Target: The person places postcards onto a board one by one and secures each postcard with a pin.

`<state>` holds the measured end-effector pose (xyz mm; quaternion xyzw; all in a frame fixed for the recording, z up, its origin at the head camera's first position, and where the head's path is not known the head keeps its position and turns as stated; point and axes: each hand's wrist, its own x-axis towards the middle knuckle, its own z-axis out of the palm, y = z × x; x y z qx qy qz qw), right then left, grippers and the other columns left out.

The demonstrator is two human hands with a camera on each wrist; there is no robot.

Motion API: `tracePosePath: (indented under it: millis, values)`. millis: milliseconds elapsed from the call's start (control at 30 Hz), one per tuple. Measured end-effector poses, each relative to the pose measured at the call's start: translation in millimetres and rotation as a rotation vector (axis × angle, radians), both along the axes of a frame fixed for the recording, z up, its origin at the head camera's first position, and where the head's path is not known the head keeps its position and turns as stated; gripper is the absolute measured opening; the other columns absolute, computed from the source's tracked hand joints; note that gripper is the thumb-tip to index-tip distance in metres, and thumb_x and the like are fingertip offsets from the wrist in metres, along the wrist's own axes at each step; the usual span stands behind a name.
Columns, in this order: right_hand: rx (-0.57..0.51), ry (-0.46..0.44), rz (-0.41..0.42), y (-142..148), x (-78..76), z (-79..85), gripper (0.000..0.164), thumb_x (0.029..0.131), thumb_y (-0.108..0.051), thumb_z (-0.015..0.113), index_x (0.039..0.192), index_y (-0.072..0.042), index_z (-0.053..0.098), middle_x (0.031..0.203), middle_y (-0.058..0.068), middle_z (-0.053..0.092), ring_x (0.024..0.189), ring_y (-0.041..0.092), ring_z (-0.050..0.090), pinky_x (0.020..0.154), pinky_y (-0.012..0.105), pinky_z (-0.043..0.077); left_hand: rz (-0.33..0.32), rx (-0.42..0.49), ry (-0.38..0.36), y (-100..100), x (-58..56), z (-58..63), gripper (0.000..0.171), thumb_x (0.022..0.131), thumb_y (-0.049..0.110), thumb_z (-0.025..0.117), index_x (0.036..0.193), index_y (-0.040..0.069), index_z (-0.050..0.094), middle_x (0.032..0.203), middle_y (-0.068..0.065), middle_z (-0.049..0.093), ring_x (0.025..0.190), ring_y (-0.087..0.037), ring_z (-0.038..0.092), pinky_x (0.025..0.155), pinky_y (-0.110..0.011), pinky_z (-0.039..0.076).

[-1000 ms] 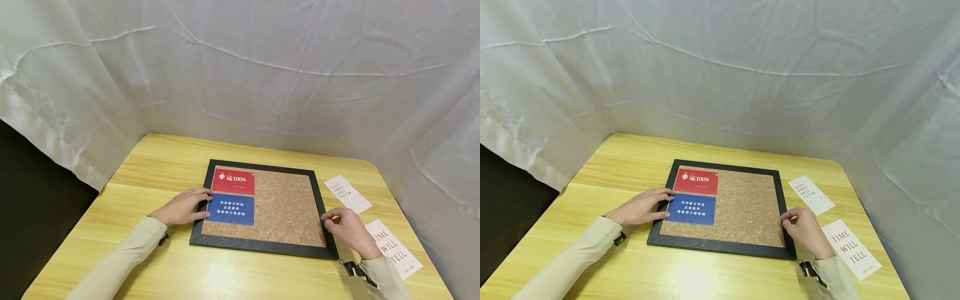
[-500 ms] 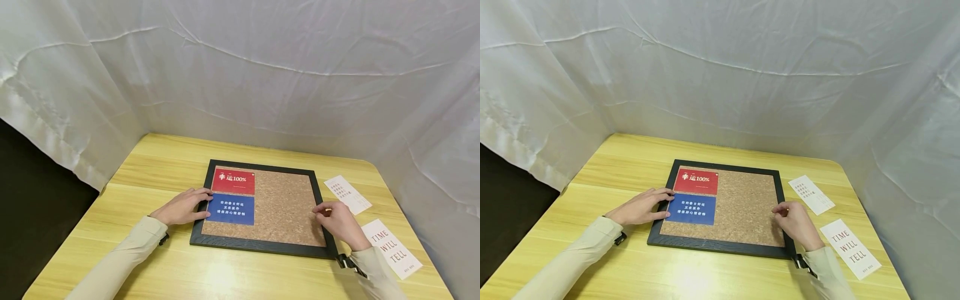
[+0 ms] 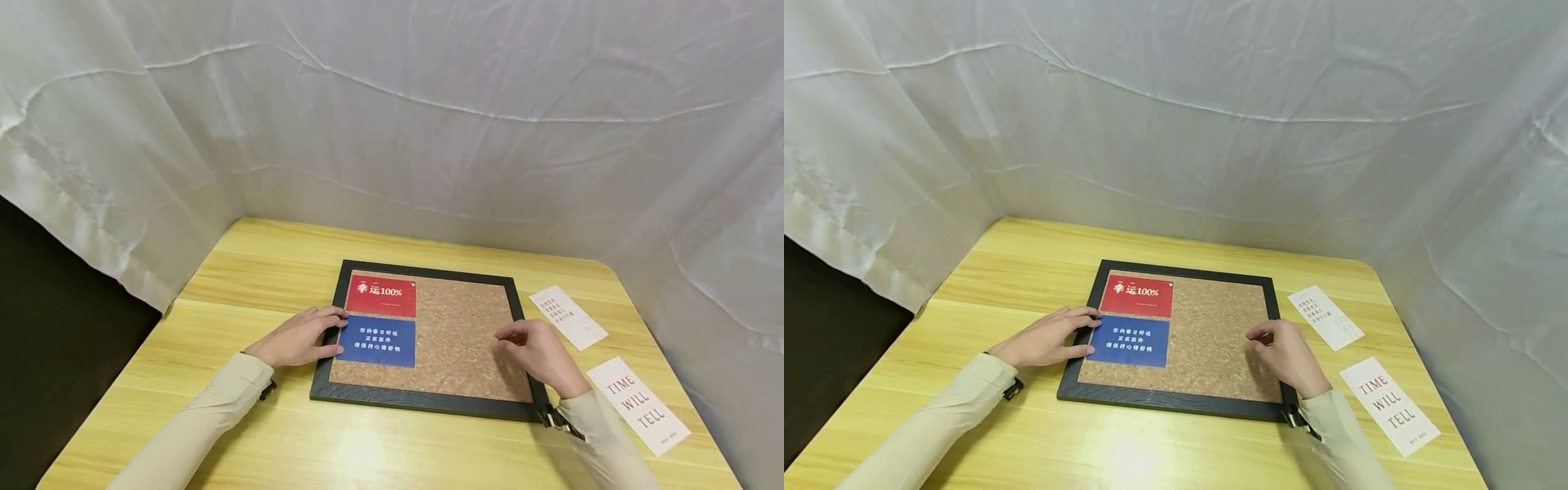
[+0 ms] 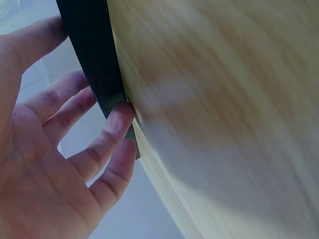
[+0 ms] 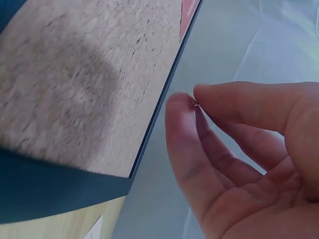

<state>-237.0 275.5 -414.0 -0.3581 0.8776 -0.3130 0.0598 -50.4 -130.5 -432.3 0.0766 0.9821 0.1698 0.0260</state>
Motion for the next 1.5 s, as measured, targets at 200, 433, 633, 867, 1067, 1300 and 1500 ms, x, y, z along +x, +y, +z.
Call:
tracePosePath:
  millis: [200,433,633,867,1067,1300,1500]
  values:
    - [0.019,-0.005,0.033,-10.7,-3.1,1.6,0.014,0.091,0.004,0.069,0.1,0.001,0.08,0.098,0.015,0.079,0.083,0.018,0.072,0.069,0.025,0.056,-0.001,-0.001,0.005,0.4,0.1,0.7,0.055,0.097,0.036,0.072,0.138,0.0,0.063,0.152,-0.013,0.055,0.14,-0.034,0.053,0.121,-0.059,0.035]
    - [0.032,-0.022,0.046,-23.4,-7.5,5.6,0.014,0.09,0.004,0.069,0.098,0.001,0.08,0.096,0.016,0.079,0.082,0.018,0.072,0.068,0.025,0.055,0.002,-0.001,0.004,0.5,-0.1,1.0,0.055,0.097,0.037,0.072,0.138,0.001,0.063,0.152,-0.013,0.055,0.14,-0.033,0.053,0.121,-0.058,0.036]
    - [0.02,-0.023,0.073,-34.7,-9.0,9.0,0.013,0.089,0.005,0.069,0.096,0.002,0.079,0.095,0.017,0.079,0.082,0.021,0.074,0.07,0.029,0.058,0.0,-0.004,0.003,0.2,0.1,1.0,0.055,0.097,0.037,0.072,0.138,0.001,0.063,0.152,-0.013,0.055,0.14,-0.034,0.054,0.121,-0.059,0.036]
    - [0.013,-0.03,0.098,-48.8,-8.1,12.2,0.014,0.089,0.006,0.067,0.097,0.002,0.078,0.099,0.02,0.078,0.086,0.026,0.075,0.075,0.039,0.061,0.006,-0.004,-0.001,0.7,-0.1,0.9,0.055,0.097,0.037,0.072,0.138,0.001,0.063,0.152,-0.013,0.055,0.14,-0.033,0.053,0.121,-0.058,0.035]
    - [0.02,-0.021,0.105,-60.1,-10.2,12.8,0.014,0.09,0.005,0.068,0.098,0.001,0.079,0.098,0.017,0.079,0.086,0.023,0.074,0.074,0.037,0.061,0.008,0.001,-0.003,-0.3,0.5,0.3,0.055,0.098,0.036,0.071,0.138,0.001,0.063,0.152,-0.013,0.054,0.14,-0.034,0.053,0.121,-0.058,0.035]
    - [-0.006,-0.037,0.151,-75.3,-9.6,15.1,0.013,0.091,0.005,0.068,0.099,0.003,0.078,0.099,0.019,0.078,0.086,0.024,0.074,0.075,0.038,0.061,0.008,0.003,-0.007,-2.6,-0.1,-1.0,0.055,0.097,0.036,0.072,0.138,0.001,0.064,0.152,-0.012,0.054,0.14,-0.034,0.053,0.122,-0.058,0.035]
    - [0.017,-0.029,0.149,-87.1,-7.4,11.8,0.013,0.09,0.006,0.068,0.098,0.003,0.078,0.096,0.017,0.078,0.084,0.021,0.073,0.073,0.036,0.06,0.006,0.005,-0.012,0.0,-0.2,-0.4,0.055,0.097,0.035,0.072,0.139,0.0,0.063,0.153,-0.014,0.054,0.14,-0.035,0.052,0.122,-0.061,0.033]
